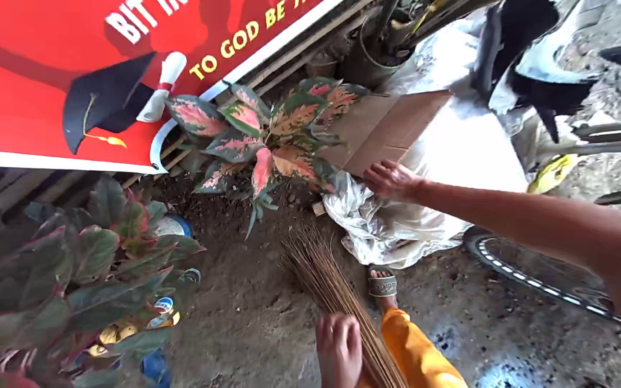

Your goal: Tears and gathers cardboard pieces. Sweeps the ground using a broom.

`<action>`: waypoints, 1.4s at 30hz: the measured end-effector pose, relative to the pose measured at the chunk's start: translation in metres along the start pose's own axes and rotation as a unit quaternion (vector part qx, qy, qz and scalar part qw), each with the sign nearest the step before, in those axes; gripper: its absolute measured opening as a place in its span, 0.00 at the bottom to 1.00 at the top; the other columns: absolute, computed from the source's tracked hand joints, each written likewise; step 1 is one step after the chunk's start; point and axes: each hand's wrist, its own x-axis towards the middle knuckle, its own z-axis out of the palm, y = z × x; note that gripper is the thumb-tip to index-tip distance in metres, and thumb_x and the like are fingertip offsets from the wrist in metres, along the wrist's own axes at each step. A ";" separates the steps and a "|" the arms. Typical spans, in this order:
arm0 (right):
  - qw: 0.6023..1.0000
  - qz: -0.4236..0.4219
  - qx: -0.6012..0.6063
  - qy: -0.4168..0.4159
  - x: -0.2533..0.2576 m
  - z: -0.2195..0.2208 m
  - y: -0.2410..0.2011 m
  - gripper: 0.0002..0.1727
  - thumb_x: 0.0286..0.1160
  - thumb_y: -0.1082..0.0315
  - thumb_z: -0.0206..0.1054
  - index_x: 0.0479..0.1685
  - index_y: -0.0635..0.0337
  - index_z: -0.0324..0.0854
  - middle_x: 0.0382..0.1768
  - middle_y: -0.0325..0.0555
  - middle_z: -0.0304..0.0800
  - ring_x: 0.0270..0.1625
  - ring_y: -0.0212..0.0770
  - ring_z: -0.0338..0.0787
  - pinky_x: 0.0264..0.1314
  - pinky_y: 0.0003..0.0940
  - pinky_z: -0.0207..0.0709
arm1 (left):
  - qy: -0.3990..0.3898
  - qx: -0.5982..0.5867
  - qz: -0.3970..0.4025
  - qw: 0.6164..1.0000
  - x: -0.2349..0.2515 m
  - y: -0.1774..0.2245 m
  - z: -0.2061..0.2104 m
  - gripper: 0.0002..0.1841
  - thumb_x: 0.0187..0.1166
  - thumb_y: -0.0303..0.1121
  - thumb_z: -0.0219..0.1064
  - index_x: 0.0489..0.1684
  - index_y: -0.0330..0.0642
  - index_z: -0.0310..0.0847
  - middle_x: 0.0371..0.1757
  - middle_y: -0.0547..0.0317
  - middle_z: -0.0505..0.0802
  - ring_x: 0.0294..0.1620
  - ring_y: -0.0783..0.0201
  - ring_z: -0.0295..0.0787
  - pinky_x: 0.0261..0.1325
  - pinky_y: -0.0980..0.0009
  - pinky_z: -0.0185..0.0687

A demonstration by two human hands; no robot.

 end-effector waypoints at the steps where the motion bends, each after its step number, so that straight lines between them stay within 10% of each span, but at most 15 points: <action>1: 0.998 -0.014 -0.017 0.065 -0.017 -0.003 -0.002 0.05 0.68 0.85 0.64 0.34 0.72 0.85 0.39 0.62 0.88 0.45 0.63 0.91 0.44 0.56 0.84 | 0.028 0.017 0.037 0.999 0.029 0.001 0.006 0.09 0.71 0.32 0.71 0.40 0.38 0.94 0.47 0.47 0.95 0.53 0.47 0.92 0.62 0.52 0.85; 7: 0.990 -0.042 0.067 0.120 -0.093 -0.107 -0.071 0.08 0.77 0.80 0.58 0.37 0.71 0.84 0.36 0.61 0.87 0.40 0.60 0.90 0.41 0.51 0.85 | 0.024 0.089 0.198 0.976 0.174 0.060 0.020 0.34 0.64 0.35 0.79 0.73 0.29 0.79 0.75 0.36 0.84 0.78 0.34 0.78 0.79 0.37 0.67; 12: 0.985 0.022 0.071 0.157 -0.151 -0.152 -0.099 0.08 0.75 0.79 0.58 0.36 0.66 0.83 0.32 0.57 0.84 0.35 0.57 0.88 0.36 0.47 0.84 | -0.124 0.066 0.224 0.964 0.174 0.098 0.030 0.16 0.66 0.18 0.71 0.51 0.39 0.95 0.53 0.44 0.97 0.58 0.41 0.93 0.66 0.46 0.84; 15: 0.970 0.154 0.147 -0.117 -0.155 -0.160 -0.121 0.13 0.75 0.86 0.57 0.54 0.78 0.82 0.57 0.74 0.85 0.64 0.72 0.85 0.73 0.68 0.71 | -0.275 0.172 0.136 0.936 0.151 0.130 0.027 0.14 0.80 0.24 0.62 0.56 0.36 0.92 0.59 0.41 0.93 0.63 0.42 0.90 0.63 0.47 0.84; 17: 0.920 0.201 0.205 -0.268 -0.142 -0.149 -0.134 0.20 0.79 0.86 0.53 0.69 0.81 0.73 0.68 0.77 0.78 0.73 0.73 0.77 0.78 0.68 0.61 | -0.327 0.217 0.071 0.917 0.139 0.151 0.028 0.15 0.84 0.26 0.58 0.59 0.33 0.89 0.63 0.40 0.91 0.66 0.42 0.88 0.66 0.47 0.82; 24: 0.943 0.115 0.269 -0.158 -0.177 -0.094 -0.132 0.13 0.80 0.79 0.58 0.58 0.77 0.79 0.52 0.72 0.86 0.61 0.70 0.84 0.72 0.64 0.68 | -0.378 0.275 0.039 0.883 0.109 0.139 0.019 0.21 0.87 0.43 0.62 0.59 0.32 0.89 0.63 0.40 0.91 0.68 0.41 0.87 0.70 0.44 0.78; 32: 0.969 -0.014 0.240 0.057 -0.215 -0.079 -0.111 0.20 0.85 0.59 0.62 0.31 0.68 0.84 0.28 0.59 0.88 0.38 0.60 0.91 0.46 0.57 0.78 | -0.119 0.168 0.301 0.931 0.063 0.129 0.044 0.13 0.71 0.38 0.74 0.29 0.33 0.93 0.33 0.47 0.96 0.36 0.48 0.96 0.40 0.52 0.91; 42: 0.877 0.204 0.386 -0.202 -0.219 -0.072 -0.070 0.30 0.92 0.47 0.52 0.45 0.70 0.85 0.43 0.70 0.89 0.54 0.71 0.88 0.57 0.73 0.73 | -0.007 0.207 0.421 0.883 0.049 0.159 0.057 0.09 0.71 0.35 0.70 0.23 0.47 0.94 0.28 0.60 0.95 0.27 0.58 0.90 0.31 0.62 0.82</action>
